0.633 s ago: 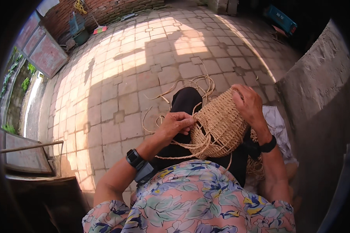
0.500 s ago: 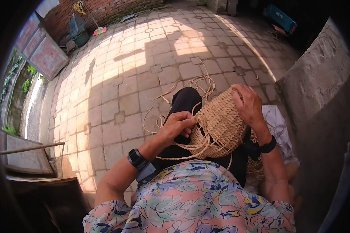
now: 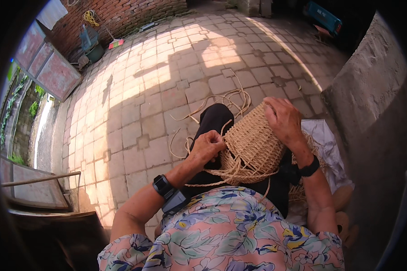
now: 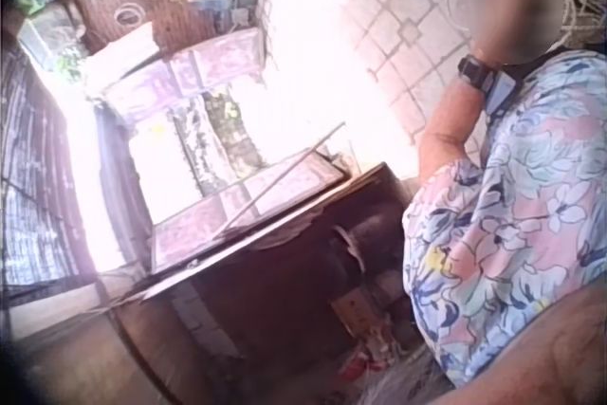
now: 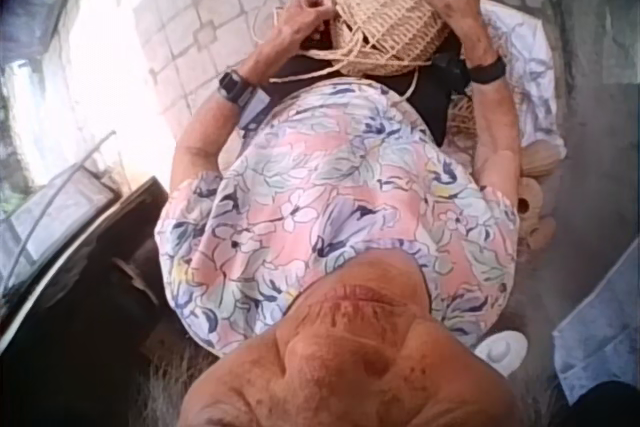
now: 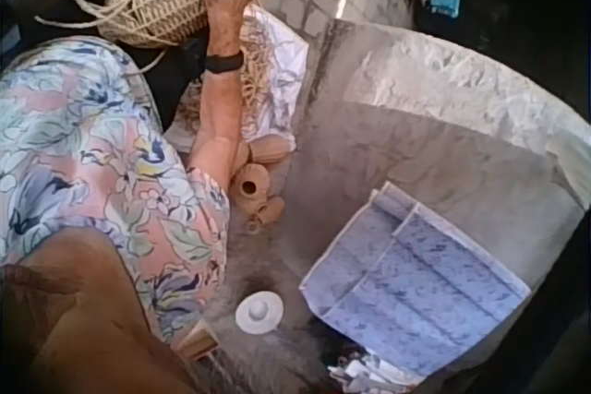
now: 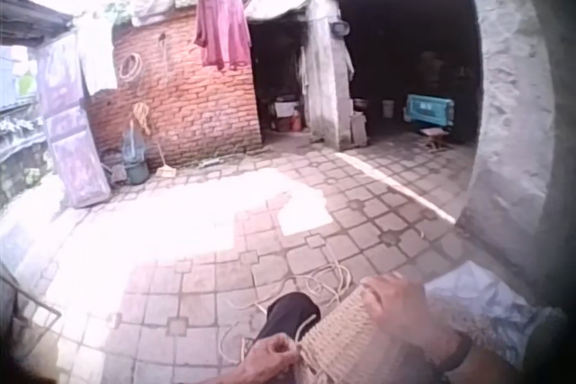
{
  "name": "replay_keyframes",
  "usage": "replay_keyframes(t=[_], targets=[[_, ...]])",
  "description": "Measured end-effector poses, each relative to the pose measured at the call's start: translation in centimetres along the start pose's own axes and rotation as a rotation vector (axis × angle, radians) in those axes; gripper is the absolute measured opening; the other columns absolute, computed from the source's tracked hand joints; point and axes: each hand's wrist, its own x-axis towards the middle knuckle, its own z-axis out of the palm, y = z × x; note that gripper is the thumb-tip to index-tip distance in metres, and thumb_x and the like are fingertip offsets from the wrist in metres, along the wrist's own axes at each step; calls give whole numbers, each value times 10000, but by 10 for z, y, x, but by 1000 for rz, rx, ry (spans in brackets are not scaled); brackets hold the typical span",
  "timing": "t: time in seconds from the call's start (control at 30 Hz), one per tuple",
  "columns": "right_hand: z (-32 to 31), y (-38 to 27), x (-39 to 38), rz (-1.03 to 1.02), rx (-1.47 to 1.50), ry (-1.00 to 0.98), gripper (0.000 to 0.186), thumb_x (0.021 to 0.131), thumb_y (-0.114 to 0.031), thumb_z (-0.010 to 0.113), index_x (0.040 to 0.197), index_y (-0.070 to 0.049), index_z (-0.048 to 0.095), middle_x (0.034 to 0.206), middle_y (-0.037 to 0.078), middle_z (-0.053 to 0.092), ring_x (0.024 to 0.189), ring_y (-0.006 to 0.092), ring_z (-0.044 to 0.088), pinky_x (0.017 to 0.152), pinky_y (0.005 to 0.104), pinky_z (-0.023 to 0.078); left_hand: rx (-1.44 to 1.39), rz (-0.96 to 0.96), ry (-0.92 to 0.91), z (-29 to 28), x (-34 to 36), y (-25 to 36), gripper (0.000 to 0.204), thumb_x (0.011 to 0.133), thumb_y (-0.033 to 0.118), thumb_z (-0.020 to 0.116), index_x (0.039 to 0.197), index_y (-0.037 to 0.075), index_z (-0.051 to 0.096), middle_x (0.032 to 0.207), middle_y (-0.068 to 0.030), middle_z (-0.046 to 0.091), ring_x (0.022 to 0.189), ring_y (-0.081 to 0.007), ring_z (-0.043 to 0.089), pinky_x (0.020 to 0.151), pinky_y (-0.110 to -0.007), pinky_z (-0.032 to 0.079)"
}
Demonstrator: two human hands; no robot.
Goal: The recorder is weaving a basket or container using thin fibers or straw.
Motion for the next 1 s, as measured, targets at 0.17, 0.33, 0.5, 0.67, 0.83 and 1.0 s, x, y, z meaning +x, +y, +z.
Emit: replay_keyframes(t=[0.17, 0.33, 0.5, 0.67, 0.83, 1.0], targets=[[0, -3, 0, -43, -75, 26, 191, 852, -134, 591, 996, -36, 669, 882, 134, 669, 832, 328, 626, 746, 430, 508, 678, 325, 231, 15, 6, -2, 270, 832, 258, 582, 874, 14, 689, 759, -219, 675, 713, -365, 679, 689, -453, 532], [4, -2, 1, -52, -80, 18, 188, 855, -122, 584, 993, -26, 668, 894, 141, 672, 833, 329, 628, 746, 430, 508, 741, 195, 22, 8, 24, -1, 325, 851, 260, 533, 960, 5, 704, 851, -264, 668, 821, -431, 656, 767, -493, 523], [5, -5, 3, -70, -125, 6, 174, 839, -125, 600, 972, -36, 668, 836, 143, 658, 811, 315, 628, 708, 436, 519, 814, 205, -200, -1, 40, -1, 325, 857, 234, 519, 944, -32, 685, 889, -279, 663, 832, -440, 651, 785, -488, 523], [2, -3, 0, -100, -49, 100, 163, 834, -113, 608, 962, -43, 680, 833, 134, 668, 785, 320, 631, 697, 426, 517, 503, 21, -352, -13, 26, 16, 281, 889, 208, 533, 967, -34, 653, 725, -214, 650, 669, -248, 652, 620, -410, 509], [1, -5, 4, -130, 33, 123, 160, 815, -85, 602, 951, -49, 681, 840, 125, 681, 774, 318, 629, 693, 413, 515, 539, 232, -197, -12, 18, 0, 257, 887, 189, 551, 1016, -10, 650, 642, -52, 575, 589, -142, 569, 530, -320, 479], [13, 6, 5, -148, 100, 115, 181, 772, -50, 593, 935, -42, 672, 850, 124, 686, 779, 317, 632, 705, 403, 516, 455, 250, -47, -2, 8, -9, 238, 881, 183, 573, 1031, 10, 637, 646, -1, 574, 532, -132, 540, 496, -259, 458]])
